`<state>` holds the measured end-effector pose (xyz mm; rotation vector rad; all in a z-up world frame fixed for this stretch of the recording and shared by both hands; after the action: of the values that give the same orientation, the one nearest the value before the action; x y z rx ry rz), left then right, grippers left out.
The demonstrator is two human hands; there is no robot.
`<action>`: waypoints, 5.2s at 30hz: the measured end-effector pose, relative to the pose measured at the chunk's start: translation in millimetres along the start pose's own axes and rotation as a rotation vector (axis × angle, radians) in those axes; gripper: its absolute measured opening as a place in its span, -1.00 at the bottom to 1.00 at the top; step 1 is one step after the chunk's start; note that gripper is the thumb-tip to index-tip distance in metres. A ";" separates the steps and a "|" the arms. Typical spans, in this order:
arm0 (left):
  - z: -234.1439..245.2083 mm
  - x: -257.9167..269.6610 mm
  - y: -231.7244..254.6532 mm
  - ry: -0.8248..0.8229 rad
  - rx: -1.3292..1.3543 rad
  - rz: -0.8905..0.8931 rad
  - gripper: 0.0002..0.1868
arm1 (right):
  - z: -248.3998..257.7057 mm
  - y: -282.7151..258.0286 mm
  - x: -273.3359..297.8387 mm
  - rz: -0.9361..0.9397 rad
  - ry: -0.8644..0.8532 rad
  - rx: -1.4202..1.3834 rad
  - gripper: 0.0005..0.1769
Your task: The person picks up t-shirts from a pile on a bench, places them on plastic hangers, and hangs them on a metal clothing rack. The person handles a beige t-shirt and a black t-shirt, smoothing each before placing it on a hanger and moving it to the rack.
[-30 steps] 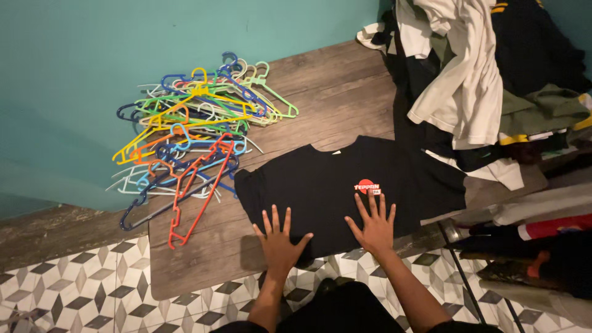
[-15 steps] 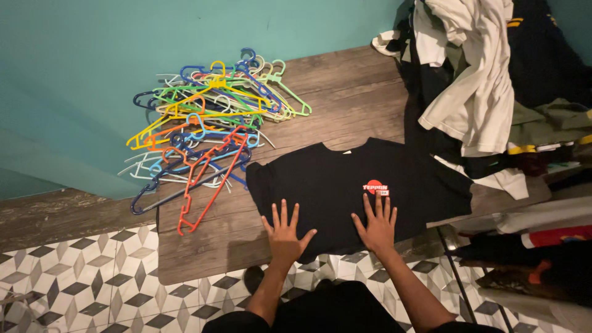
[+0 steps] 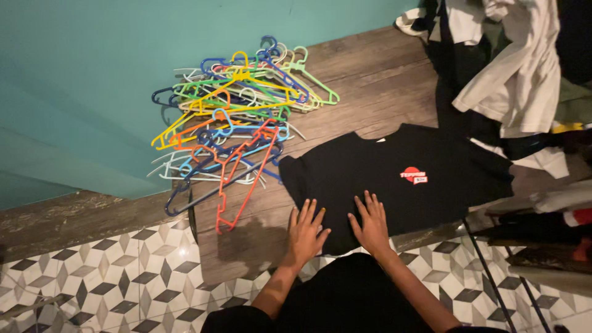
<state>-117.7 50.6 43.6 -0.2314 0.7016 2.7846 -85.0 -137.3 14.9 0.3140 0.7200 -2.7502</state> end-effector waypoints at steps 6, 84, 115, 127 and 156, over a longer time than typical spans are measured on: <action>26.6 6.6 -25.6 -0.053 0.038 -0.086 -0.40 | -10.1 -53.7 -15.1 0.029 0.052 -0.066 -0.42; 106.6 38.3 -92.9 -0.093 0.181 -0.121 -0.23 | -44.6 50.8 62.2 -0.806 0.690 -1.098 -0.61; -38.5 -107.1 22.4 0.088 0.046 0.018 -0.02 | 109.8 207.0 -43.4 -0.152 0.157 -0.011 -0.67; -42.8 -101.4 -2.3 0.015 -0.011 0.237 -0.03 | 86.1 224.0 -46.9 -0.078 0.048 0.022 -0.56; -46.5 -70.5 -23.3 -0.015 -0.018 0.119 -0.08 | 87.2 196.5 9.3 -0.207 0.103 0.042 -0.53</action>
<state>-39.6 33.0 8.0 -0.1773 0.7091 2.9029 -42.5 -347.7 -0.7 0.4145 0.7607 -2.9658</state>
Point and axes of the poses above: each hand's wrist, its own x-axis away from the middle knuckle, its own z-axis out of the back of the hand, y = z × x, the point moved 9 cm from there along -x, towards the middle knuckle, and after that the axes turned 5 degrees about z, right-handed, at the moved point
